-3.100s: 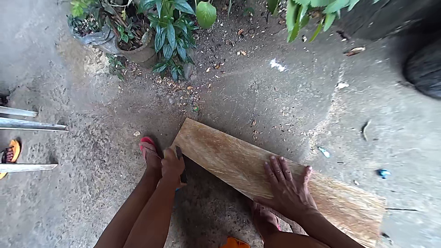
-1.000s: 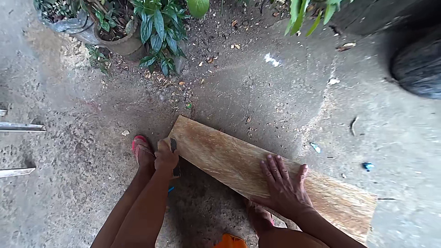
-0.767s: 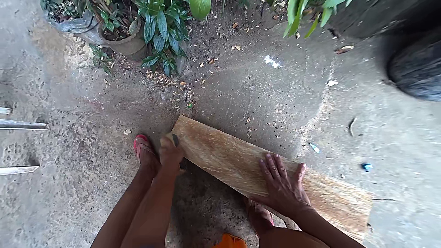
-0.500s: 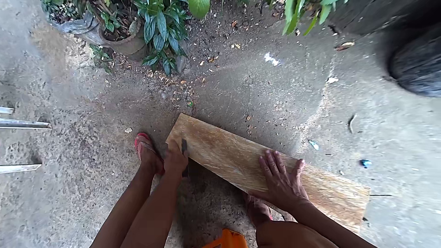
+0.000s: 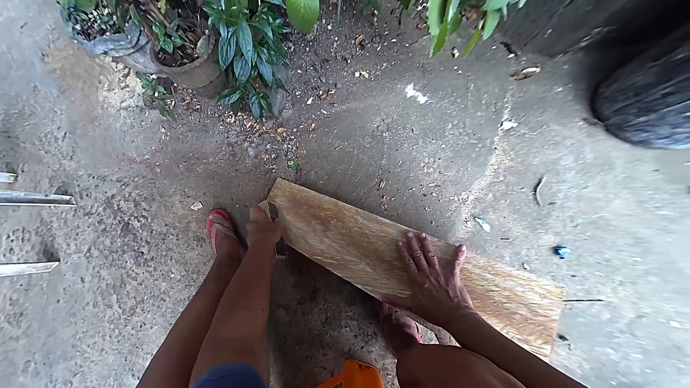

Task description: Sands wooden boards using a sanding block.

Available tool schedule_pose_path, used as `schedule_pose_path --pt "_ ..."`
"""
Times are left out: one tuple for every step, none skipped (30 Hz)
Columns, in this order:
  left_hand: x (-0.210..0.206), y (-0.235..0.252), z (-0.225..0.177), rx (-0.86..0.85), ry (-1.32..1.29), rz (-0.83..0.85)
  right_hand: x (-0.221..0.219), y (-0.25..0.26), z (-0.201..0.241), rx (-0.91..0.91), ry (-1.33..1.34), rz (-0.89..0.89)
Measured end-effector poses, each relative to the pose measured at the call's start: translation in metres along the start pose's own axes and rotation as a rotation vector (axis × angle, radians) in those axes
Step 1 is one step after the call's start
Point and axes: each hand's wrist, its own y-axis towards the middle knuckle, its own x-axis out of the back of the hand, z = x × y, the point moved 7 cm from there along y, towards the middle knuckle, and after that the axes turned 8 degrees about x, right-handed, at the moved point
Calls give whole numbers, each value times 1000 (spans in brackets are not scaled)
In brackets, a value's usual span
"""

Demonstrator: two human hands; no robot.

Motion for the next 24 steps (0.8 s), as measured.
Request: schedule_pose_path --pt "-2 2 -2 13 -16 -14 0 0 -1 -4 1 4" --pt "-6 -5 -2 4 -32 -22 1 0 -2 -3 -2 -10" --pt "-13 -20 1 -29 -34 -26 2 0 -1 0 2 -20" --pt "-20 -37 5 -61 -2 -19 2 1 -1 1 6 -19" --pt "-27 -53 9 -79 50 -5 2 1 0 1 7 -19" --pt "-31 -62 11 -84 104 11 2 0 0 1 6 -19" --pt "-31 -65 11 -83 135 19 2 0 -1 -1 9 -20" --pt "-27 -61 6 -79 133 25 2 0 -2 -4 11 -14" --pt "-20 -52 1 -63 102 24 2 -1 -1 -4 15 -5" --pt "-12 -39 -4 -33 61 24 2 -1 -1 0 11 -4" --pt "-5 -25 -9 4 19 23 1 0 -1 -2 13 9" --pt "-2 -15 -13 33 -6 11 1 0 0 -5 16 23" --pt "-3 -12 -14 41 -17 -2 0 -1 -1 -7 19 29" --pt "-8 -18 -15 21 -16 -12 2 0 -1 -3 15 13" --pt "-15 -32 -13 -26 -4 -16 3 0 -2 3 13 -6" --pt "-23 -51 -10 -75 37 -8 3 0 -1 9 16 -19" --pt "-31 -67 -7 -112 97 2 3 0 0 11 16 -29" --pt "-36 -78 -5 -126 145 19 3 -1 0 11 20 -24" --pt "-35 -80 -5 -126 166 31 3 -2 0 15 22 -34" --pt "-31 -77 -8 -117 161 37 4 -2 -1 20 20 -41" --pt "-24 -67 -12 -94 131 36 4 -2 -1 23 21 -47" --pt "-16 -53 -18 -50 81 29 3 -2 -1 21 20 -45" --pt "-9 -38 -23 0 27 21 3 -2 -1 17 12 -48" --pt "-5 -26 -27 37 -10 2 2 -1 -2 13 10 -37"
